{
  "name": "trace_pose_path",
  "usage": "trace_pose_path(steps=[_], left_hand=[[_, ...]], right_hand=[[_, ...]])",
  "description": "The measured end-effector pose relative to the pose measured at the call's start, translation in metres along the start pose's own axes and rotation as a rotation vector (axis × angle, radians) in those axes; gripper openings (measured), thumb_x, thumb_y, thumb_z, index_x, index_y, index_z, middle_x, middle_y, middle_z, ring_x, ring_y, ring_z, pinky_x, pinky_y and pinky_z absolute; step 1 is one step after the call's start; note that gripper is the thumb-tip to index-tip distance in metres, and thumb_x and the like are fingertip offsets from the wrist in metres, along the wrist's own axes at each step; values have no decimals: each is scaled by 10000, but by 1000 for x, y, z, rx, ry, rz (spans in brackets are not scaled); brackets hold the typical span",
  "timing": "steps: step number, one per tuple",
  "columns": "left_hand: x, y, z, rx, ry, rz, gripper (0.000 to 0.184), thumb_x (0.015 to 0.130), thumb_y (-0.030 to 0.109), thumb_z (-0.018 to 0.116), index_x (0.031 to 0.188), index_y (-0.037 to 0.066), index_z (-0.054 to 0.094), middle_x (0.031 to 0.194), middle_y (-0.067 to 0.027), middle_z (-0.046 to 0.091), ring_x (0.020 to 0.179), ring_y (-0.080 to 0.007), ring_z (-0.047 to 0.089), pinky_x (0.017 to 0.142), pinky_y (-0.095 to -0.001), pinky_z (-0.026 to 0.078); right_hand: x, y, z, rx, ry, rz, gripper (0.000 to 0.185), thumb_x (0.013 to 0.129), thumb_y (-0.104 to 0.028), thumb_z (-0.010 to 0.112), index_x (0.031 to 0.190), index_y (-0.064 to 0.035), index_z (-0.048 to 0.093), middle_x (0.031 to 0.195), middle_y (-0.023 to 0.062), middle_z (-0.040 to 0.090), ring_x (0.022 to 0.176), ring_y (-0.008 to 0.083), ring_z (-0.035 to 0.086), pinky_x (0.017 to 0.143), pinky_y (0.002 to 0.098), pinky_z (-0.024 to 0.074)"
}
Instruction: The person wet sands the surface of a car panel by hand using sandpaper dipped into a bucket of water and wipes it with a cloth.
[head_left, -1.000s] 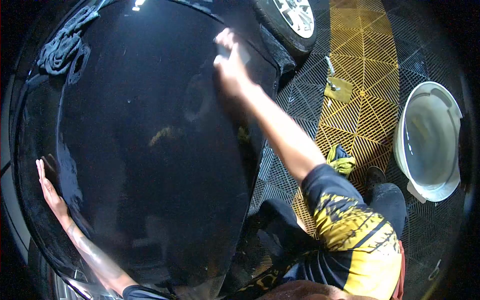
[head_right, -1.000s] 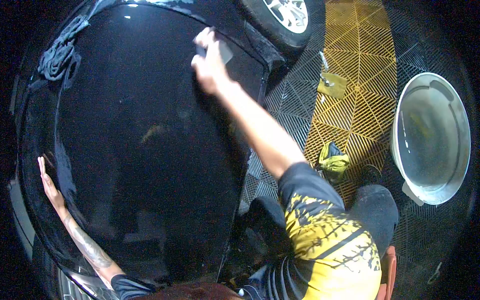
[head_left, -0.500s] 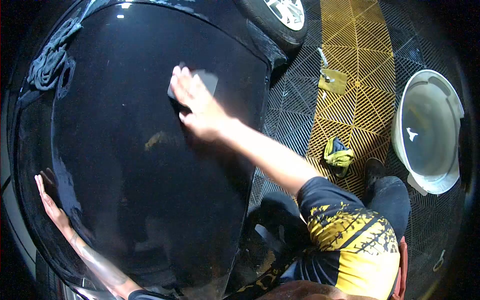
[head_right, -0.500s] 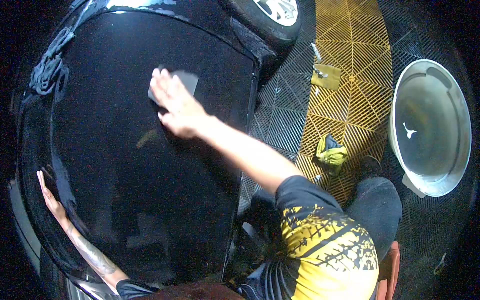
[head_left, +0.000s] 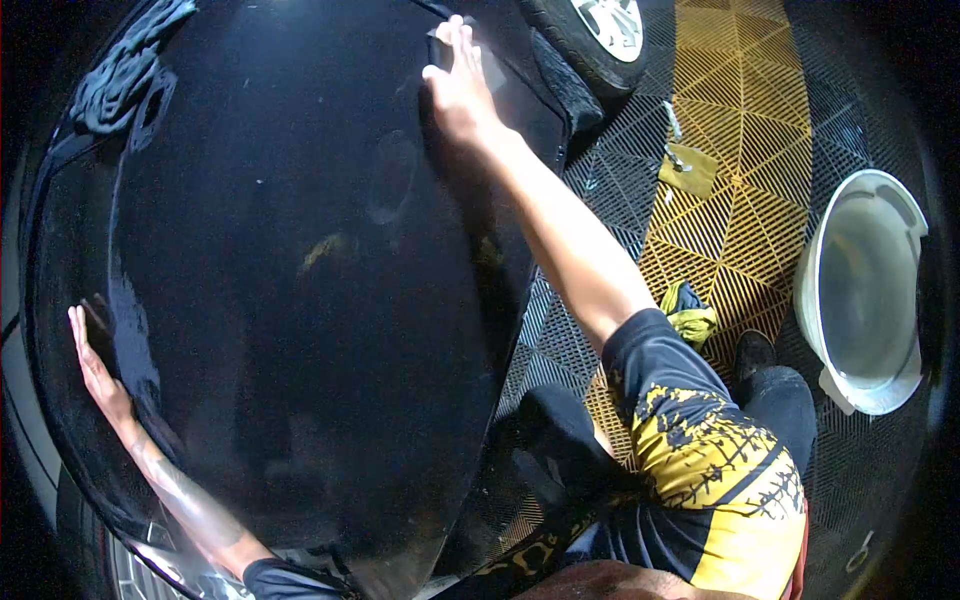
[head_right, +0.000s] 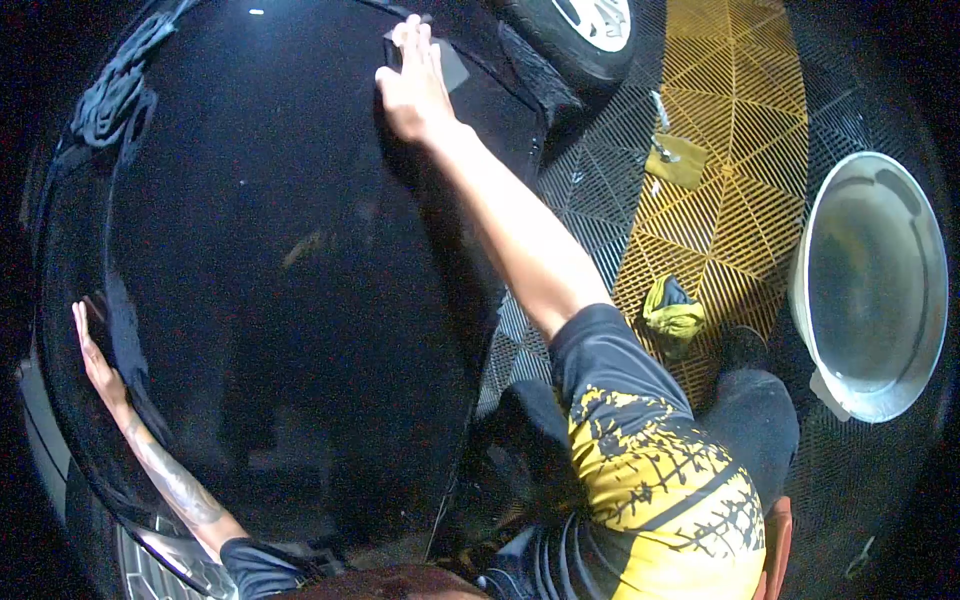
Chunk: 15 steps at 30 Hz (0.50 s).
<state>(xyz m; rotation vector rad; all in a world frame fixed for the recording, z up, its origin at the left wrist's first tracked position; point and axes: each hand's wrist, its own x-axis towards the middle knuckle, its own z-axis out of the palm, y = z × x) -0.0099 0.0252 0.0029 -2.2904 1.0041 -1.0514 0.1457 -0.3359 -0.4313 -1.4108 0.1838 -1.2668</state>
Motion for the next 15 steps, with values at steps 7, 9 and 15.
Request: trace_pose_path(steps=[7,9,15], left_hand=[[-1,-7,0,1,1,24,632,1046,470,166,1461,64,416,1534,-125,366,1453,-261,277,1195,-433,171],[-1,-5,-1,-19,-12,16,628,1049,463,168,1462,58,412,1534,-127,366,1453,-261,277,1195,-428,170],[-1,-3,0,-31,-6,25,622,1054,450,170,1461,46,409,1533,-129,367,1452,-258,278,1195,-416,165]], right_hand=[[-101,-80,-12,2,-333,-241,924,770,-309,584,1472,112,154,1547,336,122,1444,473,155,1185,520,165],[-43,-51,-6,-51,-168,-174,790,873,-303,492,1461,123,181,1540,345,130,1438,476,165,1182,519,169],[-106,-112,-2,-84,-319,-159,825,864,-301,500,1480,111,137,1551,341,102,1454,460,135,1188,505,157]])
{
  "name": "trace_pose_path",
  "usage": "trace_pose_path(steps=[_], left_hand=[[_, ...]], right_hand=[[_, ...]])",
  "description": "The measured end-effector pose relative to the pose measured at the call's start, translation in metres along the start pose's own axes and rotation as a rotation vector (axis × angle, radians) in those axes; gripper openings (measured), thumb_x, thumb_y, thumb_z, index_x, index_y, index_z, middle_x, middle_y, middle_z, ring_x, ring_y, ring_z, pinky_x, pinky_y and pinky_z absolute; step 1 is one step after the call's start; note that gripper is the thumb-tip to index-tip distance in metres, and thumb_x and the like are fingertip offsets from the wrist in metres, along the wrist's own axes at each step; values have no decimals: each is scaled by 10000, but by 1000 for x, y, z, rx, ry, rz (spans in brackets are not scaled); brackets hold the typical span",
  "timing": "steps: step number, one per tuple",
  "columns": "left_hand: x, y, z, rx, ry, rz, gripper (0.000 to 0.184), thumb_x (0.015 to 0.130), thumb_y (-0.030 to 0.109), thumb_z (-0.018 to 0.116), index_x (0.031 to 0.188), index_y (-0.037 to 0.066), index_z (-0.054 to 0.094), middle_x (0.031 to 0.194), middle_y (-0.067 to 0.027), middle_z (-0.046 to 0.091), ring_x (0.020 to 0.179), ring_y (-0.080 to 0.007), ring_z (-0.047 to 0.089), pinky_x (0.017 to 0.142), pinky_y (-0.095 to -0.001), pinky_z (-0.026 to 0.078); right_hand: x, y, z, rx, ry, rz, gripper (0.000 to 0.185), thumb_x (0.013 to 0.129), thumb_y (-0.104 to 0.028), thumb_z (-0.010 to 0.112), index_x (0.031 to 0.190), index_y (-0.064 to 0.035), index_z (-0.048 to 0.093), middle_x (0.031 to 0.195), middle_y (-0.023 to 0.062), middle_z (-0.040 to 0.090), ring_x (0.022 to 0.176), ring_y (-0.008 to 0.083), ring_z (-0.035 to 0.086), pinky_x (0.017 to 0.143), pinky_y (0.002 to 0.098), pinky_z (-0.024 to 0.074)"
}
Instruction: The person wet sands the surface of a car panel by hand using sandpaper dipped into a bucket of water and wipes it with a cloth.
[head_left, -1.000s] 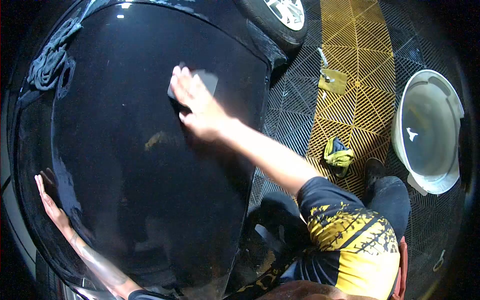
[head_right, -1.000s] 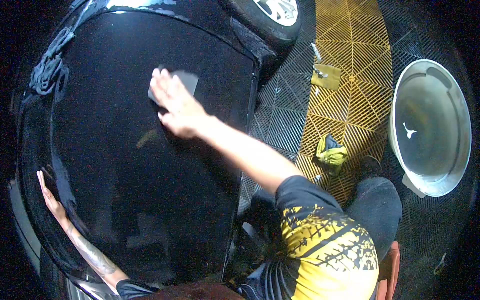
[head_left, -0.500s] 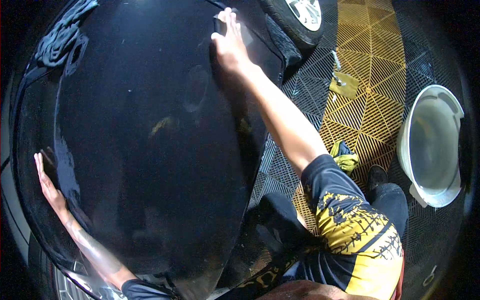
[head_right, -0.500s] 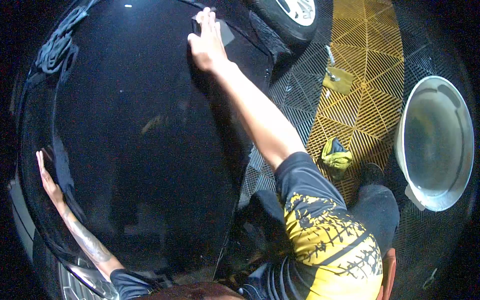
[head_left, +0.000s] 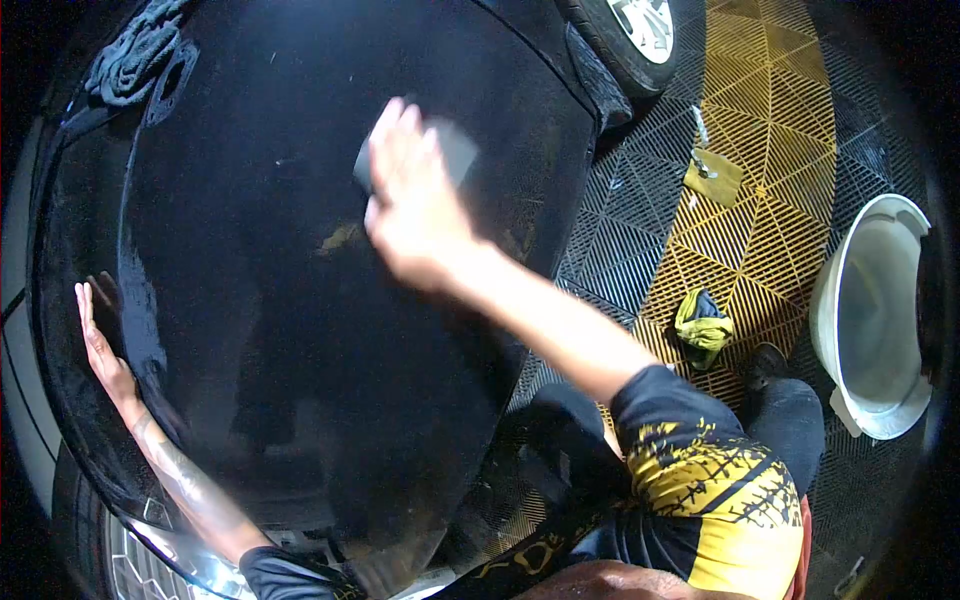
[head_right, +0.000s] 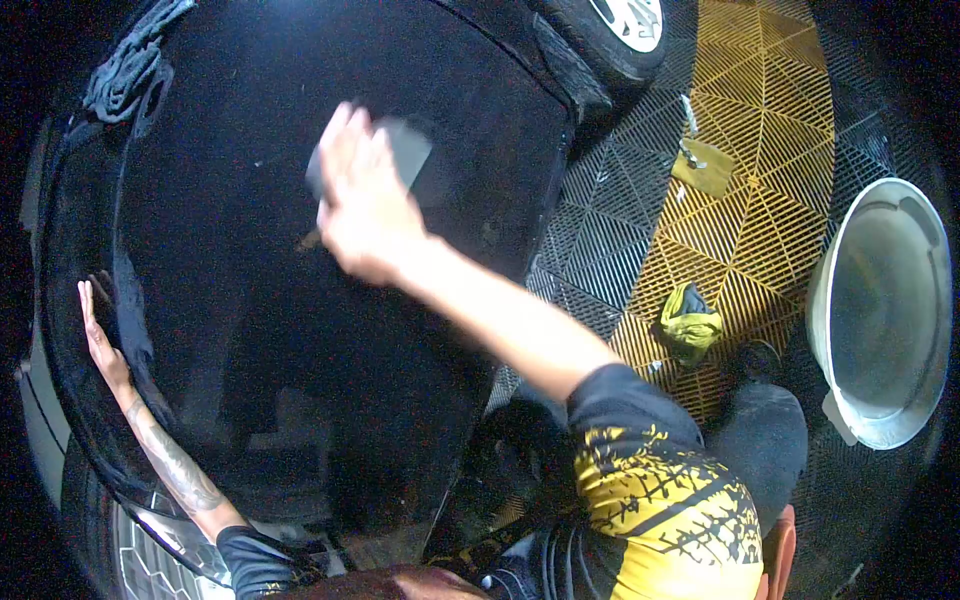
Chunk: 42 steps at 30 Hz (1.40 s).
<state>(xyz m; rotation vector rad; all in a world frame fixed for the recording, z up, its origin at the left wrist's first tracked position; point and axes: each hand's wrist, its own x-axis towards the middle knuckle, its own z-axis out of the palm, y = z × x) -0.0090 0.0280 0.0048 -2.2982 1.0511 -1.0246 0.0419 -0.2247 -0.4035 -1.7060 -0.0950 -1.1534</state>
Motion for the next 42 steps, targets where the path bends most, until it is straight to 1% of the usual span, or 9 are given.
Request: trace_pose_path(steps=[9,12,15,17,23,26,29,35,42], left_hand=[[1,10,0,49,2,-20,623,1043,483,167,1467,100,414,1537,-103,365,1449,-250,287,1199,-418,180],[0,-1,-2,32,2,1,636,1034,508,163,1468,118,416,1536,-93,368,1449,-246,287,1201,-421,177],[0,-1,1,11,5,-4,648,1031,522,164,1466,116,420,1530,-96,379,1446,-247,293,1201,-418,178],[1,6,1,4,14,-45,668,1025,542,165,1465,108,420,1527,-98,383,1444,-247,298,1200,-417,179],[2,3,-2,9,6,-14,654,1038,509,148,1458,95,429,1528,-105,381,1445,-251,296,1195,-419,184],[1,-3,-1,-20,0,10,646,1045,481,153,1451,64,432,1523,-121,386,1450,-248,286,1195,-418,178],[-1,3,3,-53,11,-7,641,1047,469,160,1449,48,431,1518,-129,392,1451,-247,282,1193,-414,179],[2,-6,0,-12,6,22,628,1048,458,150,1455,67,427,1519,-121,392,1451,-252,283,1196,-419,176],[1,5,-2,17,-1,-3,606,1052,447,164,1464,78,413,1527,-105,381,1447,-244,290,1200,-409,181]], right_hand=[[81,39,1,-68,304,-18,746,930,-316,463,1427,167,188,1500,366,214,1416,485,214,1166,523,196],[34,-25,-10,-403,-46,-34,747,876,-286,487,1415,164,232,1494,360,242,1400,484,260,1155,524,230],[33,-10,-11,69,51,-187,776,805,-269,530,1444,97,287,1496,369,234,1417,449,263,1158,534,222],[82,34,-6,-476,208,-160,724,885,-269,483,1442,131,252,1486,375,243,1398,484,268,1147,542,232],[3,-36,-6,221,-7,-272,827,820,-287,526,1460,126,203,1486,396,216,1397,477,276,1137,544,253],[34,-6,-14,3,-13,-192,908,790,-290,534,1475,125,105,1522,348,205,1433,462,214,1162,537,216],[91,57,1,6,376,-127,719,863,-196,489,1427,146,202,1434,402,288,1354,487,332,1143,525,256],[-24,-16,5,209,-105,-407,830,770,-240,522,1429,153,205,1485,359,258,1408,478,260,1162,531,227],[48,23,3,-261,132,34,708,896,-288,467,1463,79,256,1542,296,220,1446,416,220,1179,503,193]])
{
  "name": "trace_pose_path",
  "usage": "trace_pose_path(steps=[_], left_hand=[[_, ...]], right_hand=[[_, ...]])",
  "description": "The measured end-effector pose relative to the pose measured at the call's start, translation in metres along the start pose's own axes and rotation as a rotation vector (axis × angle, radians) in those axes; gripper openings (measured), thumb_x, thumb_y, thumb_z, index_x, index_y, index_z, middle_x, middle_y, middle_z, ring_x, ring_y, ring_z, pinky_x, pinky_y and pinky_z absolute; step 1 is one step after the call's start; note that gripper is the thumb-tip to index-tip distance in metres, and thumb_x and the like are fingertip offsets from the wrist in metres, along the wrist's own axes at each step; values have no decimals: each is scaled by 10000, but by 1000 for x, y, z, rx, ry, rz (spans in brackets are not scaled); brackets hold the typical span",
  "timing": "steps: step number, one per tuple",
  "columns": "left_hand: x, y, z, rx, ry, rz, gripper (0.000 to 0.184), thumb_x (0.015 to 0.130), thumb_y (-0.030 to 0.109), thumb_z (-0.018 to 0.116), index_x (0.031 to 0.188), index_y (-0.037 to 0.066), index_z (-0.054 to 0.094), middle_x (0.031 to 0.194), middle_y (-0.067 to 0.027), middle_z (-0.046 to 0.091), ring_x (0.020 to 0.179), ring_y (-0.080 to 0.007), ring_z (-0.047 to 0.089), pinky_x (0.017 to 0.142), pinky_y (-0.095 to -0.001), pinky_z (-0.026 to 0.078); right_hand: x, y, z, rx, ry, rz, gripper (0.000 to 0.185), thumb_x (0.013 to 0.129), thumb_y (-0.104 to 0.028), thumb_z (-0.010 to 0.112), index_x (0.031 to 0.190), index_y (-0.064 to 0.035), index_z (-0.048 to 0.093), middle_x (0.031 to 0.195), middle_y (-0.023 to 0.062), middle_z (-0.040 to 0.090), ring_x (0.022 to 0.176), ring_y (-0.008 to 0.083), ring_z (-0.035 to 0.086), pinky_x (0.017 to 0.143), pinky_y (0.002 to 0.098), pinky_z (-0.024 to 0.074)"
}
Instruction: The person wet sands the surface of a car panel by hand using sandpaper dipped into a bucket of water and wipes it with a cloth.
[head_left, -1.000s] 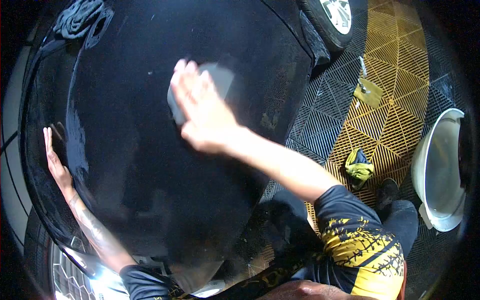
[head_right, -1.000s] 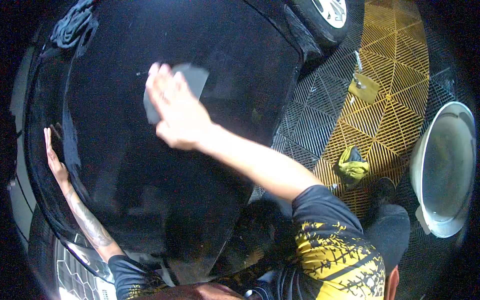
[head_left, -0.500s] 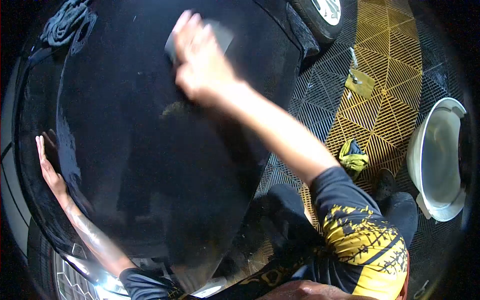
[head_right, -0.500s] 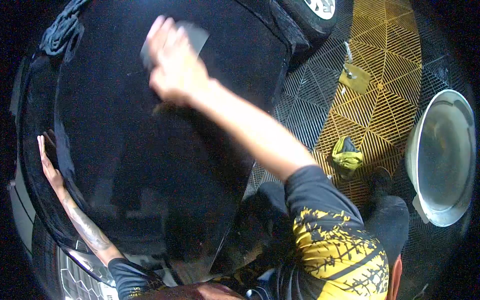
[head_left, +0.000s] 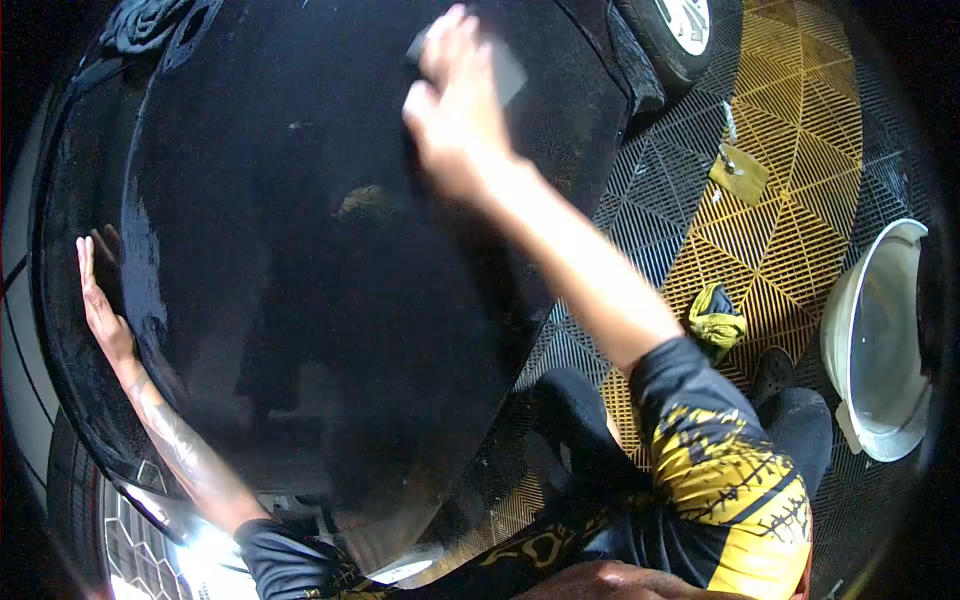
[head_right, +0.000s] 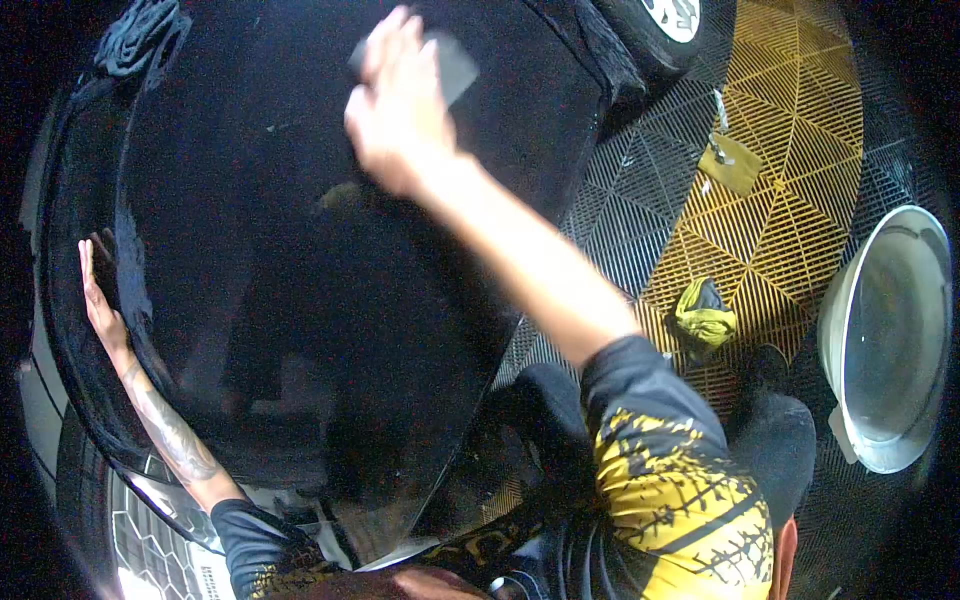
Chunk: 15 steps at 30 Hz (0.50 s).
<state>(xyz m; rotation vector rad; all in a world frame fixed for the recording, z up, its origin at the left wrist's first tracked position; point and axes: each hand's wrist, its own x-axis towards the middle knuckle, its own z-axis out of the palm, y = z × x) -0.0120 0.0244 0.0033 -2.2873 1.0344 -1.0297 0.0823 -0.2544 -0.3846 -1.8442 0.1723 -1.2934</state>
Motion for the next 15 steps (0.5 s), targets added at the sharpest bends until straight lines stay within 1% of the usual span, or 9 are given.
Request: trace_pose_path(steps=[1,3,4,5,7,9,12,13,15], left_hand=[[0,-2,1,-1,2,3,606,1052,447,164,1464,78,413,1527,-105,381,1447,-244,290,1200,-409,181],[-1,-5,1,-19,7,-7,609,1052,450,158,1461,83,419,1524,-106,387,1447,-244,290,1198,-414,186],[-2,-14,-1,25,-17,45,609,1052,449,154,1461,86,420,1520,-107,393,1448,-245,288,1198,-422,188],[-3,-17,0,-8,-17,33,613,1050,455,158,1463,84,418,1523,-106,388,1450,-245,283,1197,-425,185],[-1,-17,-1,-40,-25,34,620,1048,467,166,1464,83,416,1529,-103,380,1452,-244,280,1196,-419,184],[-3,-13,-1,-45,-31,27,621,1049,465,164,1464,77,415,1533,-100,374,1454,-243,276,1194,-414,184],[-2,-15,-2,23,-34,53,604,1054,429,140,1464,77,411,1529,-96,379,1447,-246,290,1199,-418,189],[-2,-24,-4,32,-38,99,602,1053,428,142,1461,82,416,1525,-98,383,1444,-246,295,1203,-420,190],[-2,-23,-3,10,-40,81,597,1054,419,139,1463,81,411,1525,-100,382,1446,-245,289,1206,-421,183]], right_hand=[[-28,-38,-27,-178,-201,12,741,861,-290,496,1464,72,264,1557,274,209,1458,402,203,1185,505,179],[-87,-58,-29,514,-239,-310,863,749,-273,556,1455,103,233,1524,323,233,1432,437,246,1181,512,191],[-92,-49,-19,588,-289,-288,896,701,-226,511,1503,33,210,1559,291,183,1462,410,195,1181,544,154],[-66,-41,-27,497,-262,-171,801,748,-219,523,1472,32,289,1553,272,219,1449,420,217,1175,554,157],[-12,3,-1,-122,-105,-80,671,813,-225,516,1412,41,373,1530,257,269,1421,420,265,1173,536,173],[17,23,-10,525,264,28,565,870,-217,495,1360,54,417,1474,259,337,1383,415,315,1157,512,211],[-69,-68,-47,-190,-414,-186,686,801,-142,503,1452,-7,333,1523,243,280,1406,398,300,1159,516,212],[-115,-61,-20,674,-197,-244,774,762,-110,501,1477,35,243,1527,275,246,1435,401,255,1155,540,220],[-85,-40,-37,443,-222,-292,822,726,-178,534,1413,158,232,1482,360,265,1401,439,297,1151,519,246]])
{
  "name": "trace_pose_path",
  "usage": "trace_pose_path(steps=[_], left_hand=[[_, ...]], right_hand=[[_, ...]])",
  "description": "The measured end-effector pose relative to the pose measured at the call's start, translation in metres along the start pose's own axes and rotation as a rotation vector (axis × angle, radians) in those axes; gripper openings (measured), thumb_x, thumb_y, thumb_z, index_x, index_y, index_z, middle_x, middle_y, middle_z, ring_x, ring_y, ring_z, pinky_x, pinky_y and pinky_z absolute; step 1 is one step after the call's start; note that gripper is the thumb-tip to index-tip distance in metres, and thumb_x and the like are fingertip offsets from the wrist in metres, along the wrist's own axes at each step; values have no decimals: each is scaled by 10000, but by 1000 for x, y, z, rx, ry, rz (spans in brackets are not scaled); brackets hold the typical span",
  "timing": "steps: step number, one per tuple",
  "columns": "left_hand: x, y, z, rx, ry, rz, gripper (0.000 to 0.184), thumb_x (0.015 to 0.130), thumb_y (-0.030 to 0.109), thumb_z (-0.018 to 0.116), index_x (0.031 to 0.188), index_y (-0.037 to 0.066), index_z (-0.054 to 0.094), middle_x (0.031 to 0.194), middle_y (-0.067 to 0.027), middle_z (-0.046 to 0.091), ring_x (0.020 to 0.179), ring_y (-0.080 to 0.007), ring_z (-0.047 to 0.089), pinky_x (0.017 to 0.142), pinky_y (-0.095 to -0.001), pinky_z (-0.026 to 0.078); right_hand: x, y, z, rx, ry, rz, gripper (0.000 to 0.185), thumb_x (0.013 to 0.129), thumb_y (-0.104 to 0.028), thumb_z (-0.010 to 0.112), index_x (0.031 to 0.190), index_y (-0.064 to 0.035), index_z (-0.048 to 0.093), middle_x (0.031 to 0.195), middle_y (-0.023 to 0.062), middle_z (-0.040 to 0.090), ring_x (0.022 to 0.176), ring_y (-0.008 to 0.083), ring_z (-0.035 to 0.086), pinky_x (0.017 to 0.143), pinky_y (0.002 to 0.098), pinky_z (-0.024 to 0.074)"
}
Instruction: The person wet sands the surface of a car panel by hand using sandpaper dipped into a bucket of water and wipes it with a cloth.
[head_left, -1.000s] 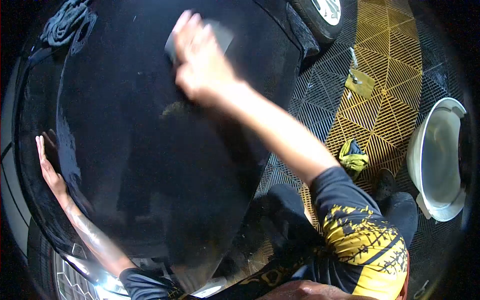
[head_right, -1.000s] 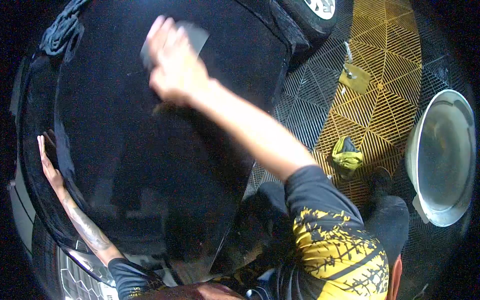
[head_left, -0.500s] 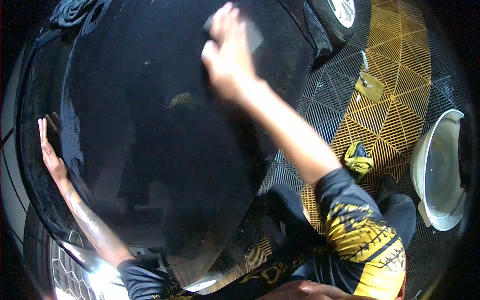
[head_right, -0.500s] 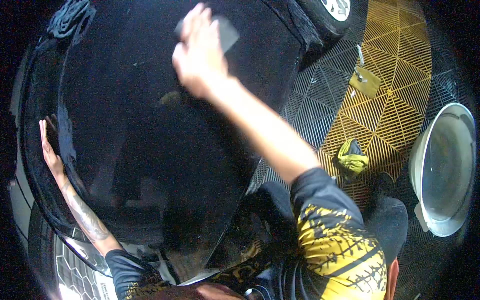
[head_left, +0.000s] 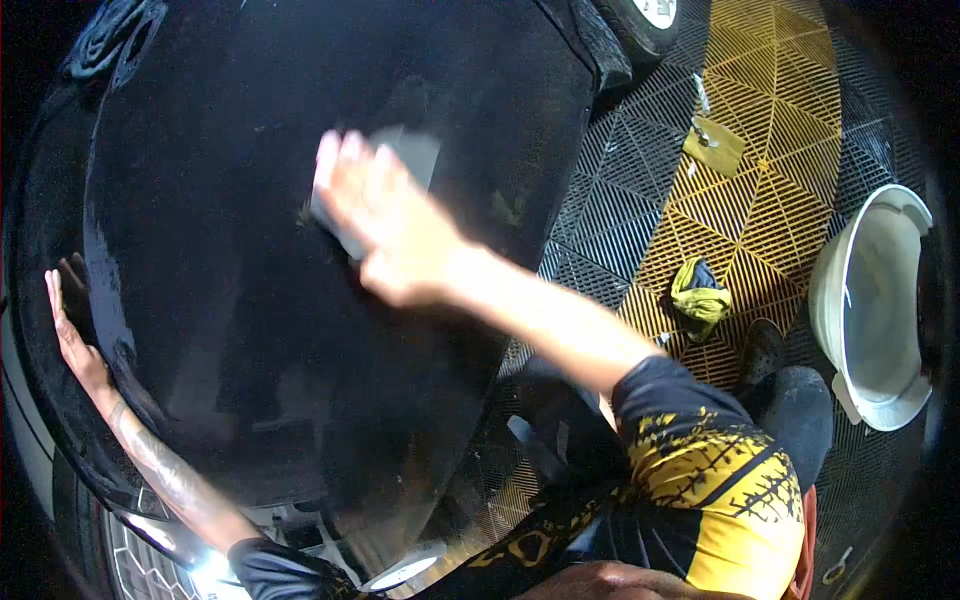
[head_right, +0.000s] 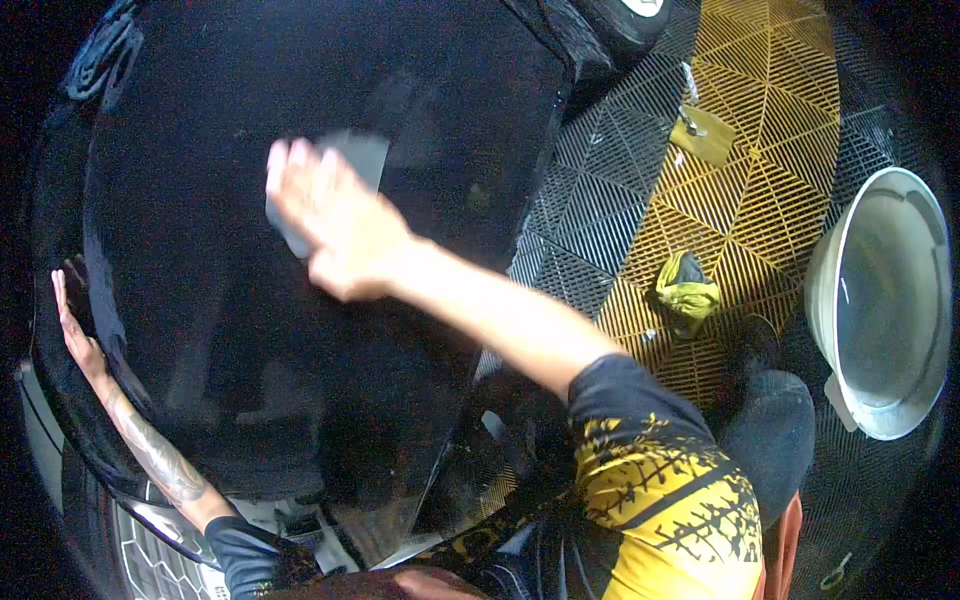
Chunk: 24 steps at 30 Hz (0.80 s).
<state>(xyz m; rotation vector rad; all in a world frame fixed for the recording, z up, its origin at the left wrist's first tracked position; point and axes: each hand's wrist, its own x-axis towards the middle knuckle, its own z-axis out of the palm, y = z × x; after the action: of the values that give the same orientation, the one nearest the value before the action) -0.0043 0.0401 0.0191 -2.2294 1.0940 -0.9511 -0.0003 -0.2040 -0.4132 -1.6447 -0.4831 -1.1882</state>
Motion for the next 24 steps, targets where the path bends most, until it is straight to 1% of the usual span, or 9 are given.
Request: trace_pose_path(steps=[2,4,8,10,13,16,19,22,24], left_hand=[[1,0,0,-5,-9,6,596,1055,418,137,1467,80,405,1525,-102,381,1448,-244,286,1205,-424,183],[4,3,-1,29,-21,49,600,1057,424,144,1469,70,398,1529,-108,375,1449,-241,283,1202,-422,183],[0,-6,-2,-5,-47,40,614,1060,406,160,1471,-1,364,1545,-135,344,1464,-266,247,1200,-409,145],[4,-2,-1,11,-37,49,612,1062,398,147,1469,-1,369,1541,-136,349,1461,-266,254,1199,-408,150],[0,0,-2,6,-55,20,619,1061,405,140,1468,-1,371,1541,-138,348,1462,-264,250,1200,-408,149],[1,4,-1,-40,-39,20,618,1061,403,136,1470,1,368,1540,-139,349,1462,-263,248,1201,-408,148],[0,-6,-3,12,-44,52,620,1061,403,137,1470,-5,362,1543,-138,343,1464,-261,244,1203,-408,143],[2,-7,-2,33,-33,40,607,1055,423,153,1463,47,401,1532,-121,368,1458,-246,264,1204,-412,160],[3,-1,-1,-33,-24,20,611,1051,435,168,1465,48,399,1533,-123,366,1459,-241,262,1204,-412,156]], right_hand=[[42,65,-7,-297,241,166,734,800,-156,496,1454,72,252,1504,326,256,1411,456,263,1168,497,223],[61,120,-20,-16,405,158,661,887,-224,462,1402,145,274,1494,343,254,1393,461,281,1177,507,186],[5,-3,4,-308,-75,237,743,832,-233,480,1434,124,230,1498,343,248,1415,452,259,1174,501,200],[-50,-6,33,271,-74,50,877,773,-154,504,1536,-7,99,1593,262,72,1481,405,103,1197,509,129],[4,52,0,-172,53,255,813,816,-180,490,1499,58,119,1568,276,158,1456,436,164,1193,519,141],[29,112,-16,54,347,241,744,880,-199,453,1486,78,121,1553,300,161,1456,444,138,1190,527,140],[-15,12,6,-139,-49,325,818,835,-212,504,1501,62,114,1562,313,113,1459,436,148,1188,517,169],[-64,4,26,86,-36,108,811,821,-191,527,1480,85,144,1552,311,156,1447,441,186,1178,528,179],[-17,50,4,-206,50,395,806,856,-209,517,1514,36,120,1585,276,85,1475,413,106,1197,513,110]])
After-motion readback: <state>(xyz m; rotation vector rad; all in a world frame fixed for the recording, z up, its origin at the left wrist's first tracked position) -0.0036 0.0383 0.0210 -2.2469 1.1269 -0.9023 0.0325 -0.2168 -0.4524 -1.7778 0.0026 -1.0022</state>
